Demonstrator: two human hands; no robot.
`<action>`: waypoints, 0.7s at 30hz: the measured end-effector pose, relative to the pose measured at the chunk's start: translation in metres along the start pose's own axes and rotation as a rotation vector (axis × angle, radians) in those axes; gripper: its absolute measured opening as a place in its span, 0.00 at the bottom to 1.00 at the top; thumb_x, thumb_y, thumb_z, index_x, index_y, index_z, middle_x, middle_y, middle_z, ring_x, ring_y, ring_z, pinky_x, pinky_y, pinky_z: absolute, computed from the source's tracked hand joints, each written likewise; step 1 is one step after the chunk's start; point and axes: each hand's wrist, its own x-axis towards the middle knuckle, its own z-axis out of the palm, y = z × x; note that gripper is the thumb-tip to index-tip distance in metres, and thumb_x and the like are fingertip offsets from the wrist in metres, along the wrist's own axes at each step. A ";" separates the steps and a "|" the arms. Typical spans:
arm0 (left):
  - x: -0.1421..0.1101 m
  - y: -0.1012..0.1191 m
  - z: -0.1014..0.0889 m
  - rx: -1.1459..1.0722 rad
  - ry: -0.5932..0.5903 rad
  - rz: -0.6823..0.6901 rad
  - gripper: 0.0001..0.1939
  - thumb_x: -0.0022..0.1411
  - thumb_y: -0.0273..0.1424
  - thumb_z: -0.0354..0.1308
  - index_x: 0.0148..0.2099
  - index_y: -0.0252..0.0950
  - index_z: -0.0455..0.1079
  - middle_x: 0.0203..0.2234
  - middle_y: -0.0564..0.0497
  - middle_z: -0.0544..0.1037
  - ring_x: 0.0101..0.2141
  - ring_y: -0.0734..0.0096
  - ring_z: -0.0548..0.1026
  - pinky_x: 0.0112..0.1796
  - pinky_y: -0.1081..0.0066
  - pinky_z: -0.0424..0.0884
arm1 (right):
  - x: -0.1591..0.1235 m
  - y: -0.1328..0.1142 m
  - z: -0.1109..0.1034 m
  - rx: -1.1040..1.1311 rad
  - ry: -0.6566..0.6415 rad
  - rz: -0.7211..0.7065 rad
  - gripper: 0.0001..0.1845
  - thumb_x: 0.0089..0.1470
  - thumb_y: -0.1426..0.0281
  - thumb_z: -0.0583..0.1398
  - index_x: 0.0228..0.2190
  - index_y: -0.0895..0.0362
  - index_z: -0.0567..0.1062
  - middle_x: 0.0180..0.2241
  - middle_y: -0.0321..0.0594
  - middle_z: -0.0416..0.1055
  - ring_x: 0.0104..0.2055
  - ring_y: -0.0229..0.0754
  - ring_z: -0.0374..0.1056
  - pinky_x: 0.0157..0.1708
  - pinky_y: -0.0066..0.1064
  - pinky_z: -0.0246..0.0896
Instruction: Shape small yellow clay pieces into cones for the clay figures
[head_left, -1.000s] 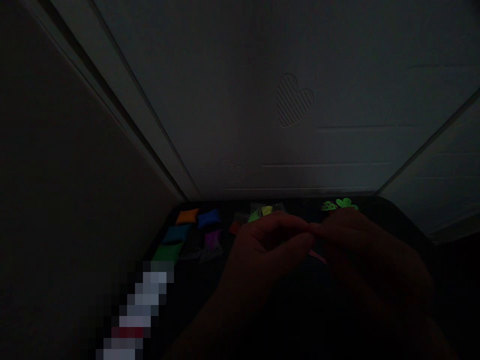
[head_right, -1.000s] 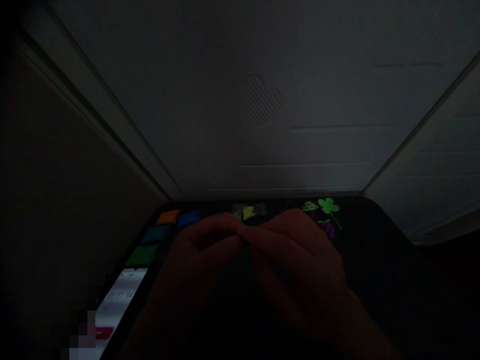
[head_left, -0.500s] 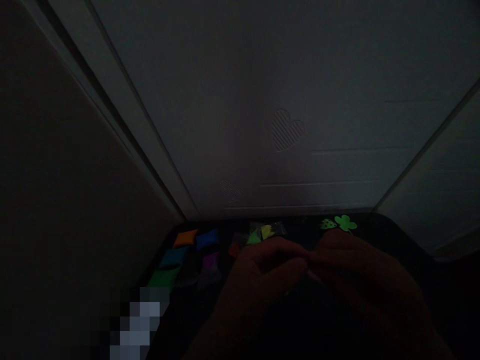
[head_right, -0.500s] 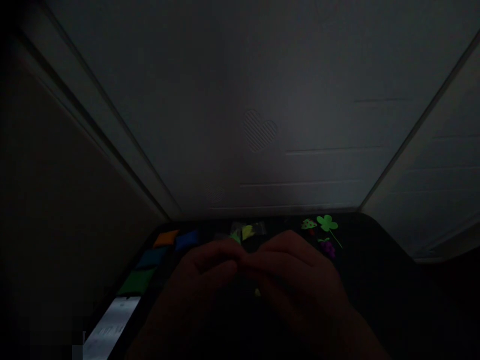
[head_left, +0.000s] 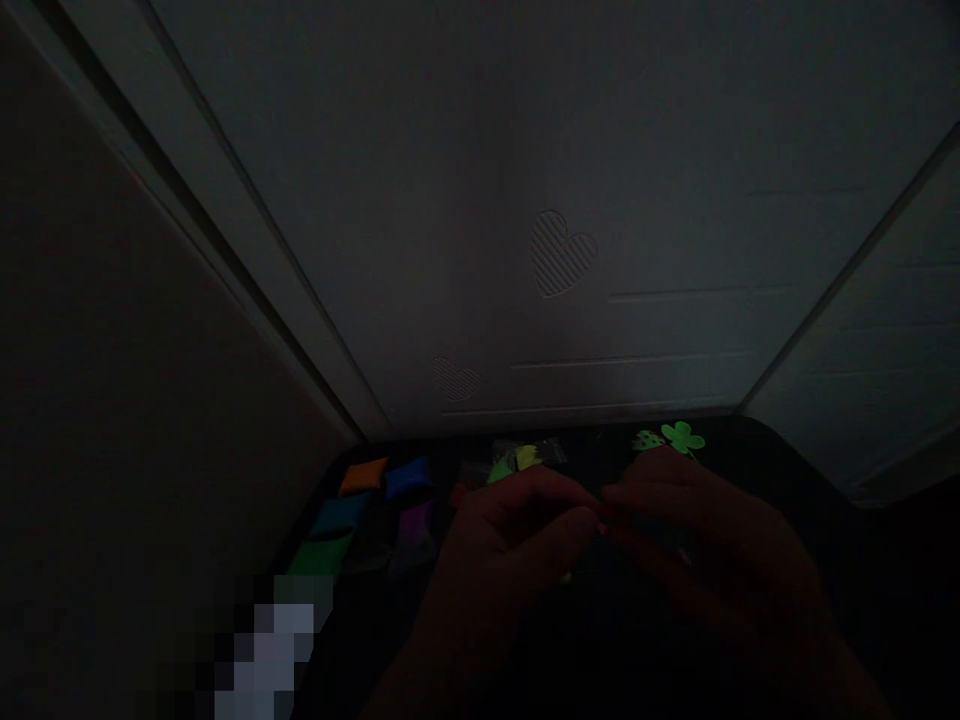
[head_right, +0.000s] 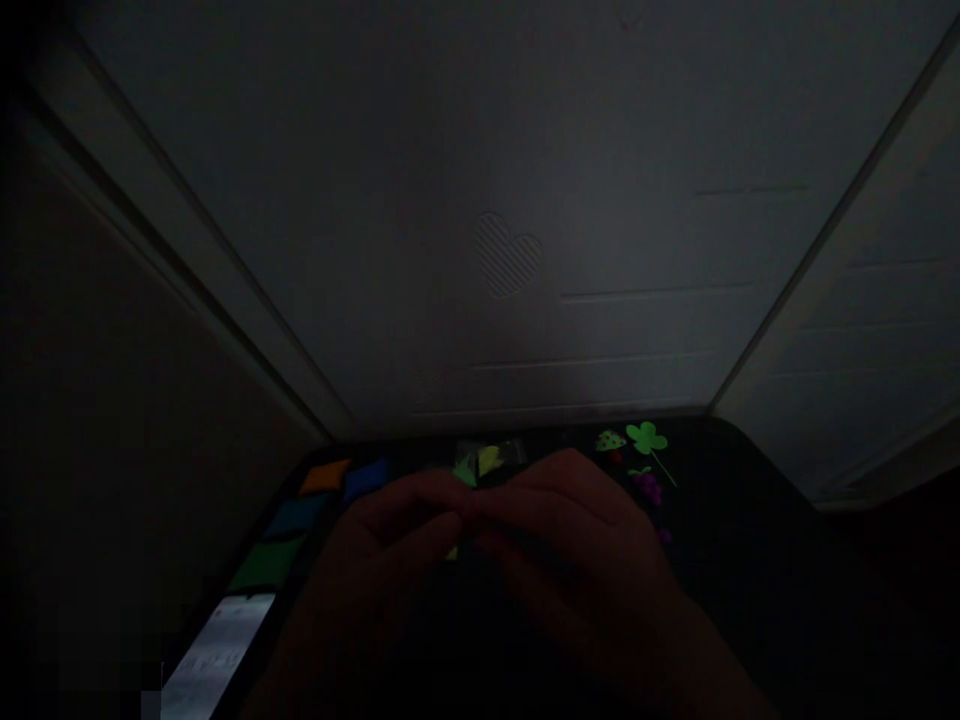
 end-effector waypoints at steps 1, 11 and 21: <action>0.000 0.001 0.000 0.008 0.008 0.006 0.05 0.48 0.34 0.66 0.29 0.38 0.76 0.23 0.53 0.76 0.27 0.74 0.70 0.28 0.76 0.64 | 0.000 0.000 0.000 -0.003 0.004 0.000 0.16 0.50 0.77 0.61 0.41 0.52 0.73 0.29 0.34 0.72 0.30 0.34 0.69 0.28 0.24 0.66; 0.000 0.002 -0.001 0.093 0.009 0.021 0.04 0.49 0.32 0.65 0.30 0.38 0.77 0.25 0.52 0.77 0.30 0.71 0.72 0.32 0.74 0.66 | 0.000 0.000 0.003 0.017 0.006 0.020 0.10 0.52 0.74 0.61 0.38 0.53 0.74 0.28 0.35 0.72 0.30 0.34 0.68 0.27 0.25 0.65; 0.002 0.001 -0.003 0.152 -0.012 0.038 0.04 0.50 0.32 0.64 0.29 0.37 0.76 0.24 0.53 0.75 0.28 0.73 0.70 0.31 0.75 0.64 | 0.000 0.004 0.006 0.007 0.018 -0.057 0.15 0.51 0.75 0.62 0.42 0.54 0.73 0.30 0.35 0.73 0.32 0.34 0.69 0.30 0.25 0.67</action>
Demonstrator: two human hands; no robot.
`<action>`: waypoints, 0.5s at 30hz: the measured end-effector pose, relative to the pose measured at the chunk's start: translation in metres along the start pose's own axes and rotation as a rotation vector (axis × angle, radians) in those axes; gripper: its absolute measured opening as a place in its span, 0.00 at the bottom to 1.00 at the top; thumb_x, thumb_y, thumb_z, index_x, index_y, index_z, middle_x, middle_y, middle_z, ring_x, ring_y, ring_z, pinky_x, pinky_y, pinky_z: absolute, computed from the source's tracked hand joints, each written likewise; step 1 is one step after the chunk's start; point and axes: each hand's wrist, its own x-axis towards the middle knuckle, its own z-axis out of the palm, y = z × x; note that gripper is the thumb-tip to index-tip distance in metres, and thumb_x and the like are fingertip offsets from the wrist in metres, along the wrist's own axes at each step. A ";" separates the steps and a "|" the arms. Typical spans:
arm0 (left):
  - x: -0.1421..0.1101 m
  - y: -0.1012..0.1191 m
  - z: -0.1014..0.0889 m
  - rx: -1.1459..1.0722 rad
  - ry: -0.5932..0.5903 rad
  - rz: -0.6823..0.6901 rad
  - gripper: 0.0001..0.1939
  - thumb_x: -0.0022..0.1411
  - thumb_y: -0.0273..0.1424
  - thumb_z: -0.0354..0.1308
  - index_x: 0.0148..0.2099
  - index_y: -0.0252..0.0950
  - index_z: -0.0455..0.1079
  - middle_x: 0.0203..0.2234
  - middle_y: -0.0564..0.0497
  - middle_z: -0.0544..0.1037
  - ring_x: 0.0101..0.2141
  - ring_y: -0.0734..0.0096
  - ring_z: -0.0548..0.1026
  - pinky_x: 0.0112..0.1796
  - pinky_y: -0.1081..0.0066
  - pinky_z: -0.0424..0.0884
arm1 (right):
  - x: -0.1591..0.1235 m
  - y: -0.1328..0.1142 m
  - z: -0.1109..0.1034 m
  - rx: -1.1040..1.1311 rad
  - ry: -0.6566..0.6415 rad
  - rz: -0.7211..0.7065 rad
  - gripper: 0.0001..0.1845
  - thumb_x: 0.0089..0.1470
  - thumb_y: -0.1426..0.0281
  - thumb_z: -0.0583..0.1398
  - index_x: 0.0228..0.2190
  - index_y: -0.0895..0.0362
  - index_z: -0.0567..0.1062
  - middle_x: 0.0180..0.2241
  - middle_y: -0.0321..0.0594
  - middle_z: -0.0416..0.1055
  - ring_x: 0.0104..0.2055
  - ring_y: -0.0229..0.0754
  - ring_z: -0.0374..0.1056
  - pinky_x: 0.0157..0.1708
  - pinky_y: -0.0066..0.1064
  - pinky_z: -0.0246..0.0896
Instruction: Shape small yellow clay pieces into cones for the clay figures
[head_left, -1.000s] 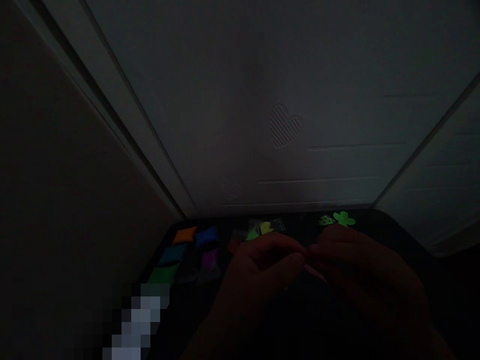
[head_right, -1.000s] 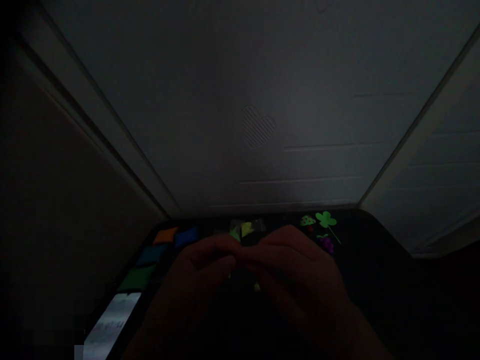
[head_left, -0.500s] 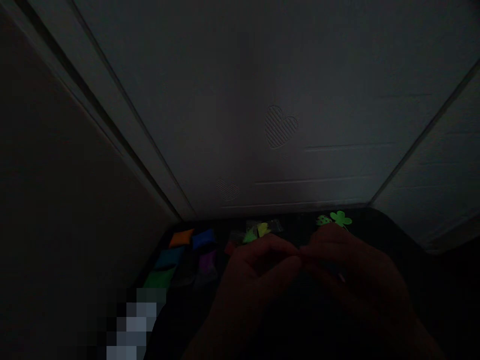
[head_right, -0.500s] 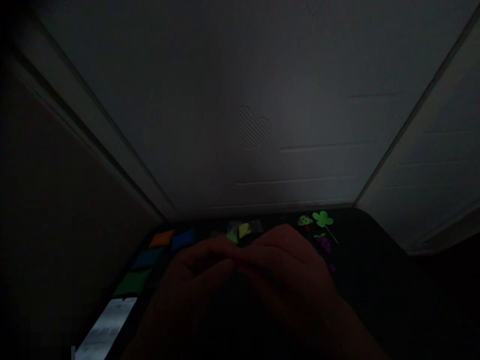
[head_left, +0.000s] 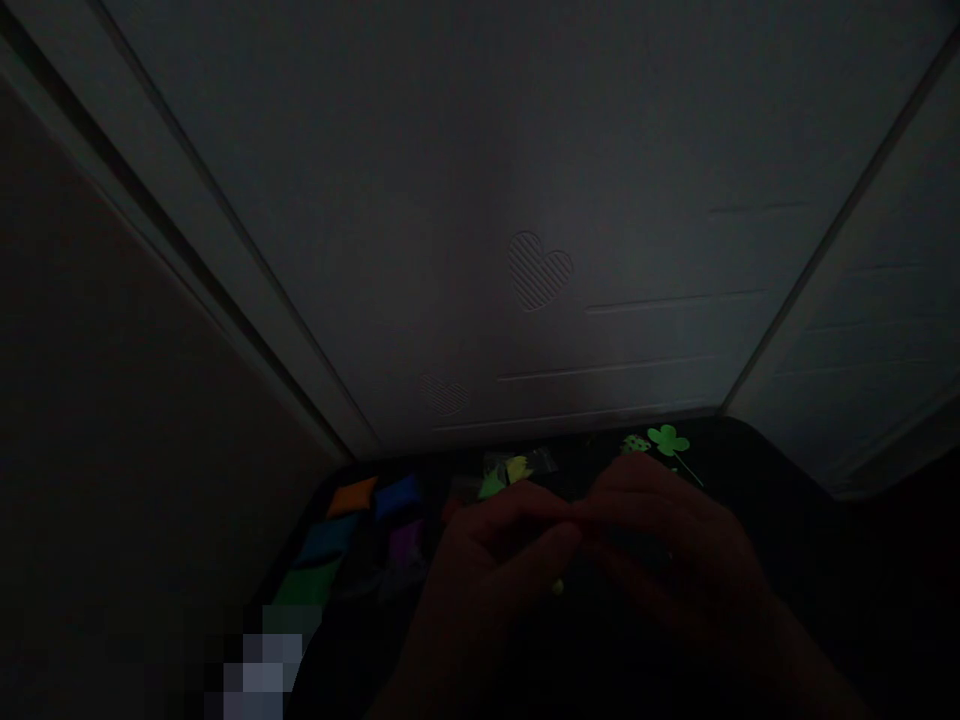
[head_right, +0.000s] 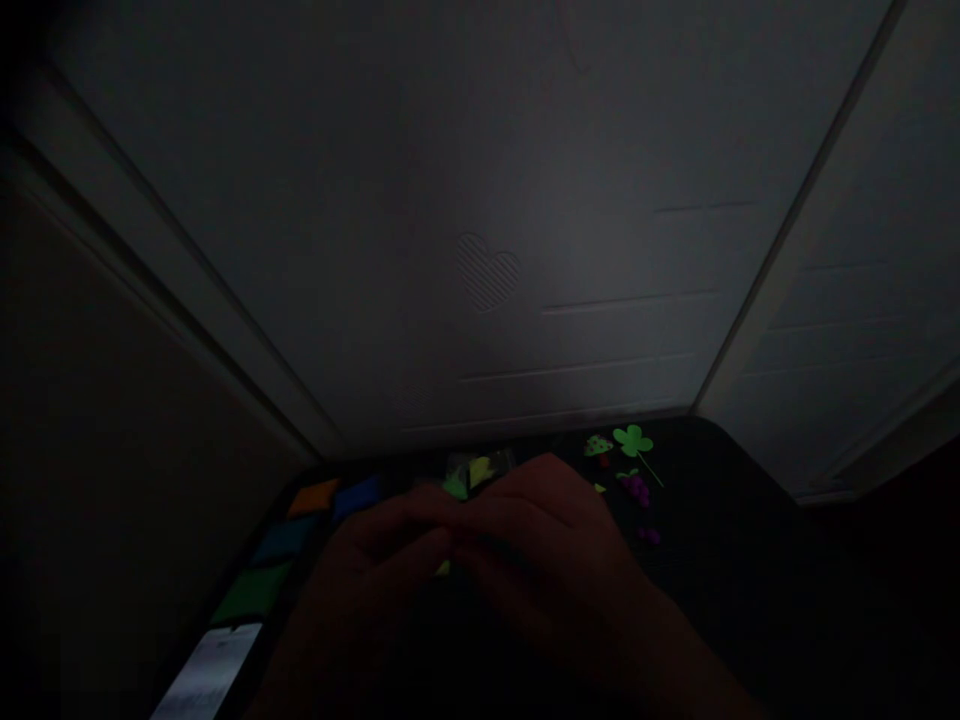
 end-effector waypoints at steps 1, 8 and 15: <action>0.000 0.000 0.000 -0.006 0.007 0.003 0.04 0.50 0.32 0.64 0.29 0.37 0.76 0.24 0.53 0.75 0.29 0.73 0.70 0.31 0.75 0.65 | 0.000 0.000 0.000 0.000 -0.002 -0.008 0.15 0.51 0.75 0.62 0.42 0.55 0.73 0.30 0.35 0.73 0.32 0.34 0.68 0.30 0.25 0.66; -0.001 0.000 0.001 -0.028 0.022 0.006 0.04 0.50 0.31 0.64 0.29 0.37 0.76 0.24 0.53 0.75 0.29 0.73 0.70 0.30 0.75 0.65 | -0.001 0.000 0.002 0.001 -0.010 -0.024 0.12 0.52 0.76 0.60 0.41 0.57 0.73 0.30 0.36 0.73 0.32 0.34 0.68 0.30 0.27 0.65; -0.002 -0.004 0.000 -0.062 0.000 0.027 0.04 0.49 0.32 0.66 0.28 0.38 0.76 0.23 0.55 0.75 0.27 0.75 0.70 0.29 0.77 0.65 | -0.001 0.000 0.001 -0.014 -0.026 -0.040 0.13 0.52 0.77 0.60 0.41 0.56 0.71 0.30 0.36 0.72 0.32 0.34 0.67 0.31 0.26 0.65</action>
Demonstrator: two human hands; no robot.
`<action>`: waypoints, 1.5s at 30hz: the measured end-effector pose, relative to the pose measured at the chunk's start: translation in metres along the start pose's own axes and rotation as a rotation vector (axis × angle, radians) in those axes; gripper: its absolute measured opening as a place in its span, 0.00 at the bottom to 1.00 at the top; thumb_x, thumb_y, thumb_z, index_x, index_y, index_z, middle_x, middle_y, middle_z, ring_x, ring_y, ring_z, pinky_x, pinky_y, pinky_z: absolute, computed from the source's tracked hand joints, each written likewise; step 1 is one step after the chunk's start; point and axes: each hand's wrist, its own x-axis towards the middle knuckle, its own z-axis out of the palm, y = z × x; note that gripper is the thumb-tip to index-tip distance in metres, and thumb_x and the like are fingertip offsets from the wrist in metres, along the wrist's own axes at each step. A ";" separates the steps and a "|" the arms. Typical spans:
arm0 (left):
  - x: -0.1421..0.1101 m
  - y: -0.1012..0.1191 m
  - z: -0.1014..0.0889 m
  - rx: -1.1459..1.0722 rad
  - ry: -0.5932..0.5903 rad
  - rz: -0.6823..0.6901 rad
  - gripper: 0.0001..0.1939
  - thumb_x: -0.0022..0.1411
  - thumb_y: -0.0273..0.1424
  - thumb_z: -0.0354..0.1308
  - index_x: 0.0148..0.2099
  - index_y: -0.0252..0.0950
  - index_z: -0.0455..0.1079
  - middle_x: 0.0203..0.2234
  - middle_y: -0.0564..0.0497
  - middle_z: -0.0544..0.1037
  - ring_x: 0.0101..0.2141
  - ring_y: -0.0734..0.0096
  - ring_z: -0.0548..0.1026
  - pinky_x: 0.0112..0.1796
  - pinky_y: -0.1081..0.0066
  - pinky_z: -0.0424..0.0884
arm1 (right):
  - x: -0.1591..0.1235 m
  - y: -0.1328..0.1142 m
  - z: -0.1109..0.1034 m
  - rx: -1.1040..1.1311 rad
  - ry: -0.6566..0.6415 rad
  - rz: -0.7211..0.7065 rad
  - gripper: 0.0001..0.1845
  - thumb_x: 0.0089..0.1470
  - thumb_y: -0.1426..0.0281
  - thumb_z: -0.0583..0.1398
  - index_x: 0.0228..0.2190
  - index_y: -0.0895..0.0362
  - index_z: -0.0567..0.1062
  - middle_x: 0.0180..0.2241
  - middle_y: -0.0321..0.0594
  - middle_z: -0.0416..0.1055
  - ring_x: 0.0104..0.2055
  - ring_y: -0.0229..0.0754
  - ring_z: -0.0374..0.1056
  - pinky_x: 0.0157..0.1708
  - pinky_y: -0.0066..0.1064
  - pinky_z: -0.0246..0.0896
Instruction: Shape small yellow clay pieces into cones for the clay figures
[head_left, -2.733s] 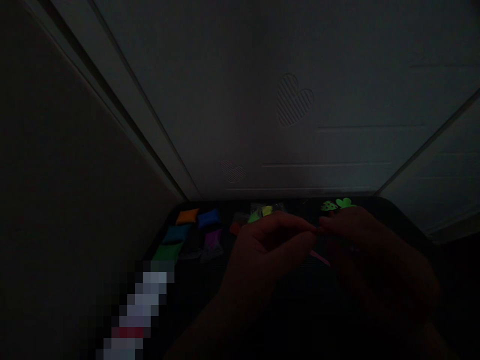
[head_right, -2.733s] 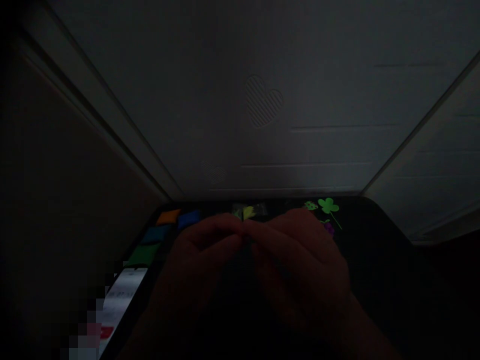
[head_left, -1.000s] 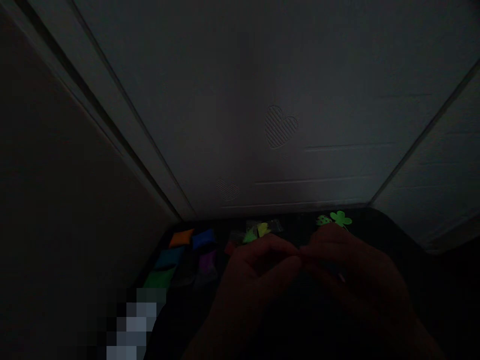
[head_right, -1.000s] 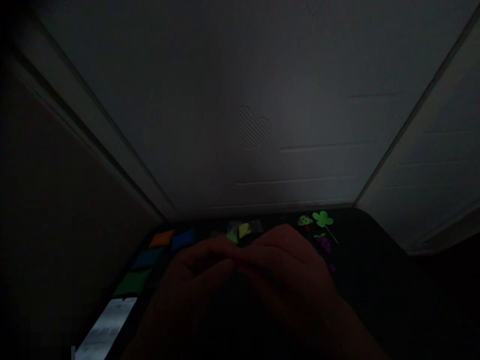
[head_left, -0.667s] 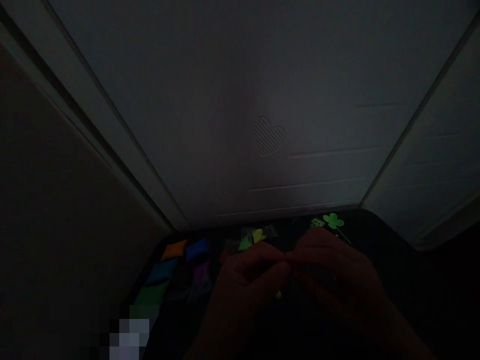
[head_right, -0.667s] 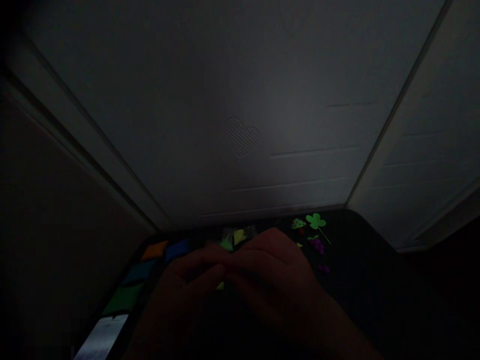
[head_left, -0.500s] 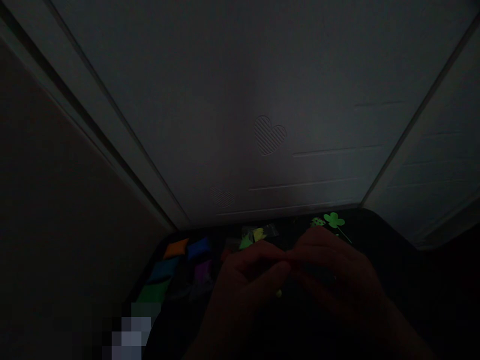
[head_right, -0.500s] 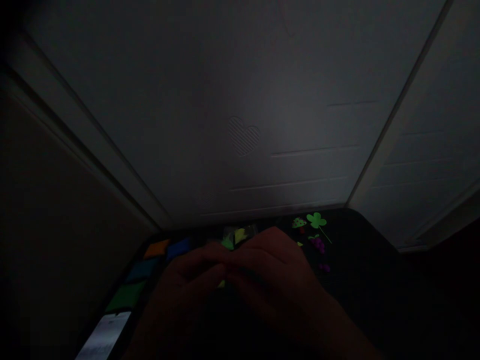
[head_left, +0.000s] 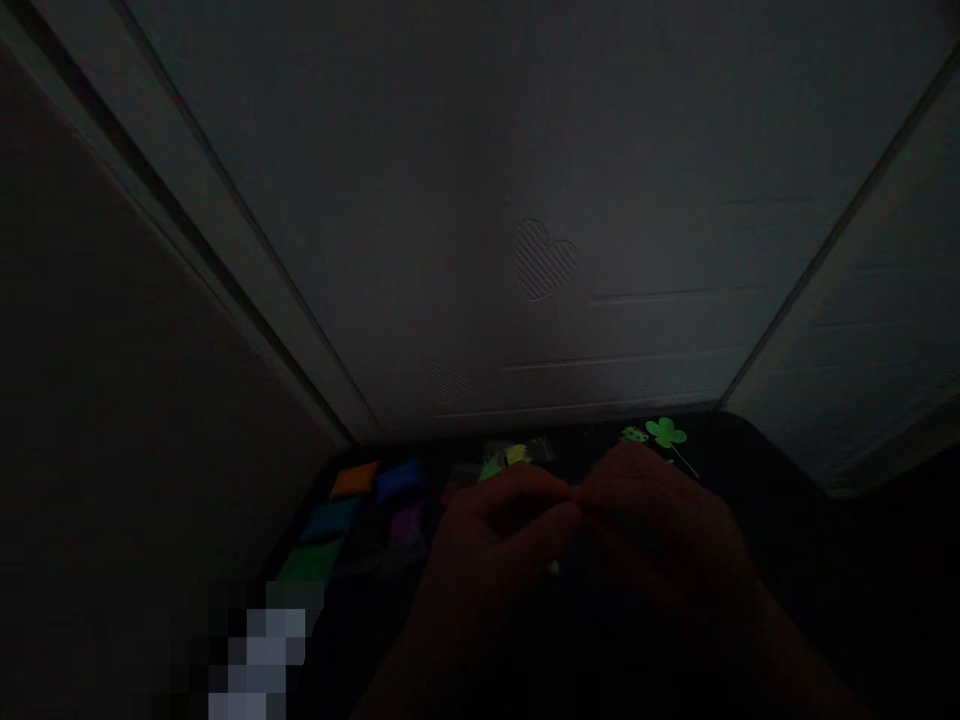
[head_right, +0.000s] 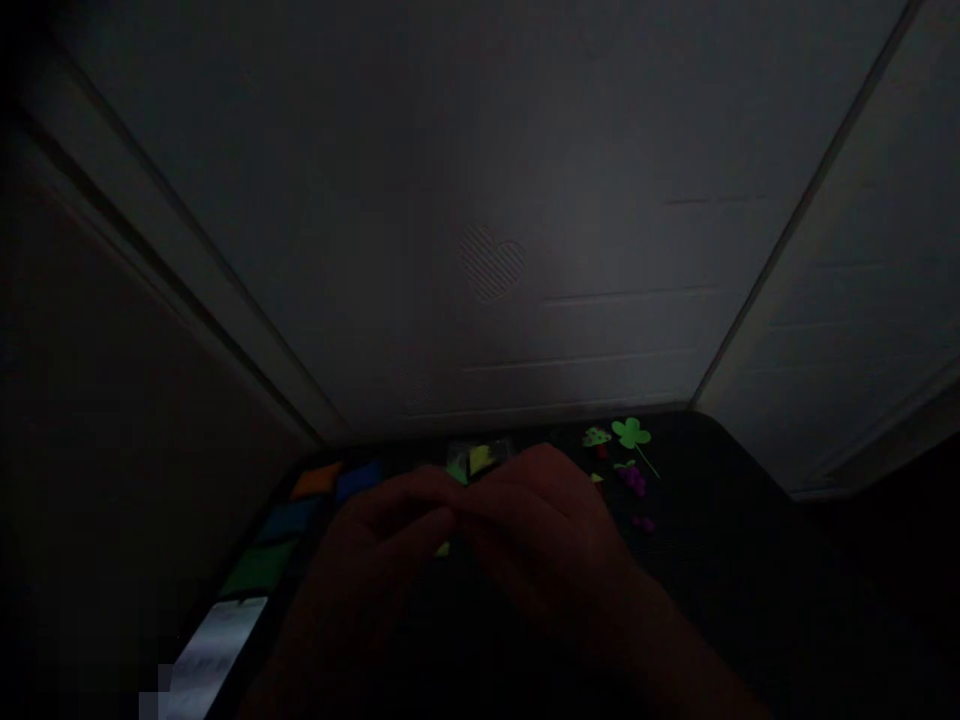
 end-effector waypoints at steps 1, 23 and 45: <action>0.000 0.000 0.000 0.001 -0.004 0.015 0.04 0.49 0.32 0.66 0.28 0.38 0.76 0.23 0.55 0.75 0.27 0.76 0.70 0.29 0.77 0.65 | 0.000 0.000 0.000 0.000 -0.008 -0.005 0.14 0.52 0.76 0.61 0.42 0.56 0.71 0.30 0.35 0.73 0.32 0.34 0.67 0.32 0.26 0.65; -0.005 0.004 0.002 0.114 -0.050 0.284 0.05 0.54 0.29 0.64 0.34 0.44 0.77 0.29 0.58 0.78 0.32 0.78 0.73 0.34 0.78 0.66 | -0.001 -0.007 -0.012 -0.078 0.012 0.033 0.17 0.50 0.77 0.62 0.42 0.52 0.70 0.35 0.33 0.74 0.37 0.35 0.70 0.35 0.25 0.67; 0.000 0.001 0.001 0.017 -0.066 0.195 0.01 0.54 0.30 0.64 0.32 0.40 0.75 0.28 0.56 0.77 0.30 0.76 0.72 0.32 0.77 0.66 | -0.001 -0.004 -0.010 -0.101 -0.053 0.035 0.17 0.49 0.79 0.62 0.41 0.54 0.70 0.35 0.36 0.72 0.38 0.37 0.69 0.37 0.28 0.65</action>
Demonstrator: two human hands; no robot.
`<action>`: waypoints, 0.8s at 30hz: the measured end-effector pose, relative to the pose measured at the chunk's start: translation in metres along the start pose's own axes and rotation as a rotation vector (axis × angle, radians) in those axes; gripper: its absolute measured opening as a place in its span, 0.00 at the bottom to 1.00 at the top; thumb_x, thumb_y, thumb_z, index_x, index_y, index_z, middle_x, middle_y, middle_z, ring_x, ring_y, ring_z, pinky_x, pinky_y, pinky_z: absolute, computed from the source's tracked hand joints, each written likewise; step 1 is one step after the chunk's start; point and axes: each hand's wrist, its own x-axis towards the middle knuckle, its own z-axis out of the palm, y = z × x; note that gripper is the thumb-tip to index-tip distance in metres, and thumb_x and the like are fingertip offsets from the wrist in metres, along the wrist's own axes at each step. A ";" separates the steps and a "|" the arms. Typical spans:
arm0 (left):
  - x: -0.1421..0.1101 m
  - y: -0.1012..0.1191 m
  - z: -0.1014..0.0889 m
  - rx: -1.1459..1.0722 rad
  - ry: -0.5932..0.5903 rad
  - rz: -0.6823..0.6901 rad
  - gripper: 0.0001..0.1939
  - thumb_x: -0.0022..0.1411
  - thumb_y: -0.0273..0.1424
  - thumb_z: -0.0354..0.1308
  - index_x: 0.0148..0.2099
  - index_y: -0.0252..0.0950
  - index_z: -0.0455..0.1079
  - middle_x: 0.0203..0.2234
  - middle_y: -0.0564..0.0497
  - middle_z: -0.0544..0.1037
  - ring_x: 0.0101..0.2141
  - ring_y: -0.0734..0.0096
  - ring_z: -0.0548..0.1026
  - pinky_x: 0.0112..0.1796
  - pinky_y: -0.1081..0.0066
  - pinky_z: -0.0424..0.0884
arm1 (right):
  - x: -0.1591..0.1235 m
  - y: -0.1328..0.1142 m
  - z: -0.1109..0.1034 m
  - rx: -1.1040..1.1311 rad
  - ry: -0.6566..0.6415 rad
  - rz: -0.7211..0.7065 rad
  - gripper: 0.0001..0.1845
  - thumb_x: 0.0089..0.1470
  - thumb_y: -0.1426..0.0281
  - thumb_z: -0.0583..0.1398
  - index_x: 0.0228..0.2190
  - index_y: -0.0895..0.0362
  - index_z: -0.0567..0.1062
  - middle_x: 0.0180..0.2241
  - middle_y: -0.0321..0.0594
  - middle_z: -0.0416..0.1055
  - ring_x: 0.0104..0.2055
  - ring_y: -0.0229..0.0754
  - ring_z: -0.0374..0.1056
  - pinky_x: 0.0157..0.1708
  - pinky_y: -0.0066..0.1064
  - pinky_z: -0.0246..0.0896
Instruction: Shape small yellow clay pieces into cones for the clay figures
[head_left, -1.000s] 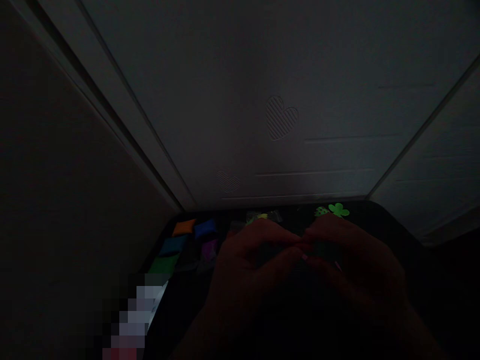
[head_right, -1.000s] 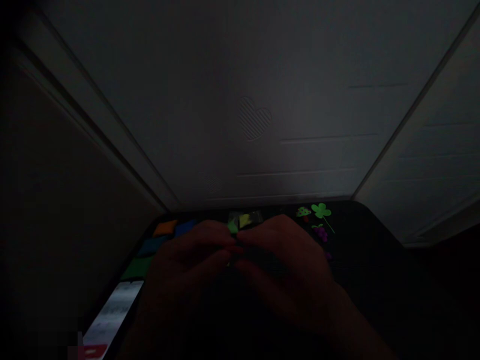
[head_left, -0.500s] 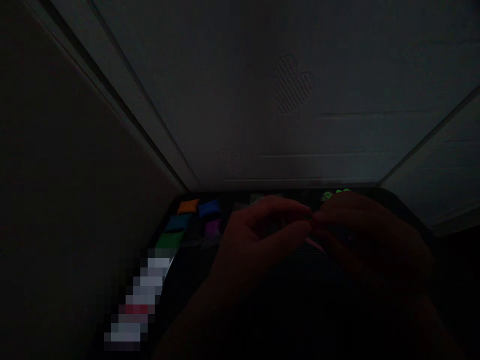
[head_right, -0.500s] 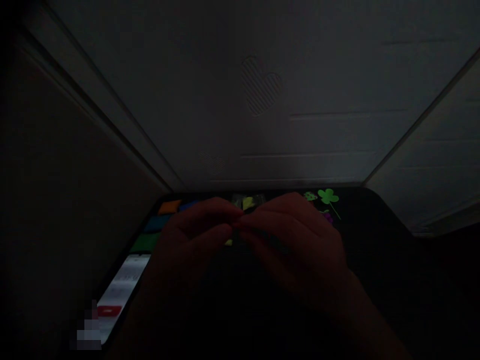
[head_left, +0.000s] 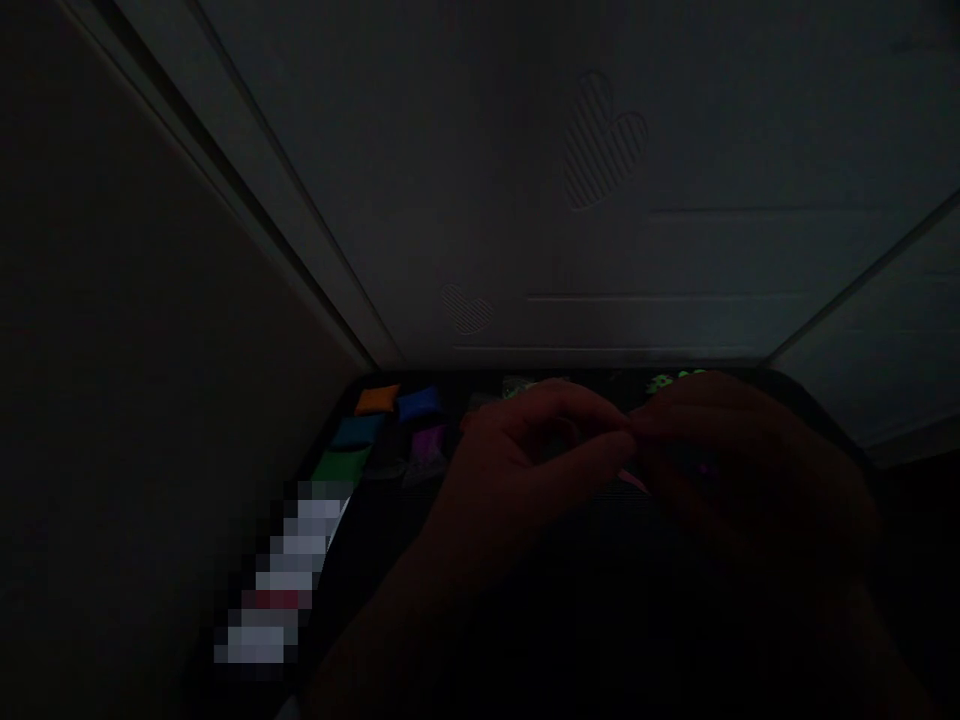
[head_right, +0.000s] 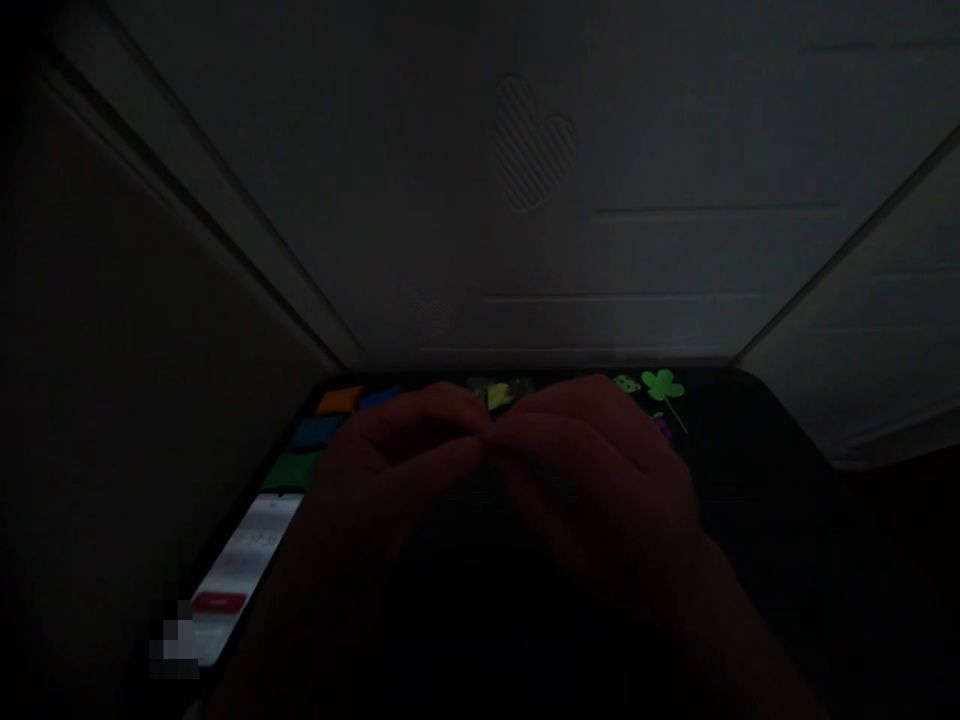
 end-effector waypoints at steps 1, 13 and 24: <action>0.000 0.001 0.000 0.009 0.007 -0.005 0.01 0.53 0.30 0.64 0.32 0.40 0.75 0.28 0.55 0.77 0.30 0.76 0.72 0.33 0.76 0.66 | 0.000 0.000 0.000 0.015 -0.004 0.004 0.16 0.49 0.79 0.62 0.40 0.54 0.70 0.35 0.36 0.72 0.38 0.37 0.68 0.37 0.28 0.65; 0.001 0.003 0.002 0.036 0.012 -0.061 0.03 0.53 0.32 0.63 0.31 0.38 0.74 0.28 0.53 0.76 0.31 0.72 0.71 0.33 0.72 0.66 | 0.002 -0.002 -0.001 -0.073 0.015 -0.025 0.17 0.49 0.78 0.62 0.40 0.51 0.70 0.36 0.37 0.72 0.39 0.40 0.69 0.36 0.32 0.67; 0.003 0.005 0.000 0.041 -0.017 -0.092 0.04 0.53 0.32 0.63 0.31 0.37 0.74 0.27 0.53 0.76 0.30 0.72 0.71 0.33 0.73 0.66 | 0.003 0.000 0.002 -0.117 0.034 -0.045 0.16 0.48 0.77 0.62 0.39 0.50 0.69 0.36 0.37 0.72 0.40 0.42 0.70 0.36 0.35 0.69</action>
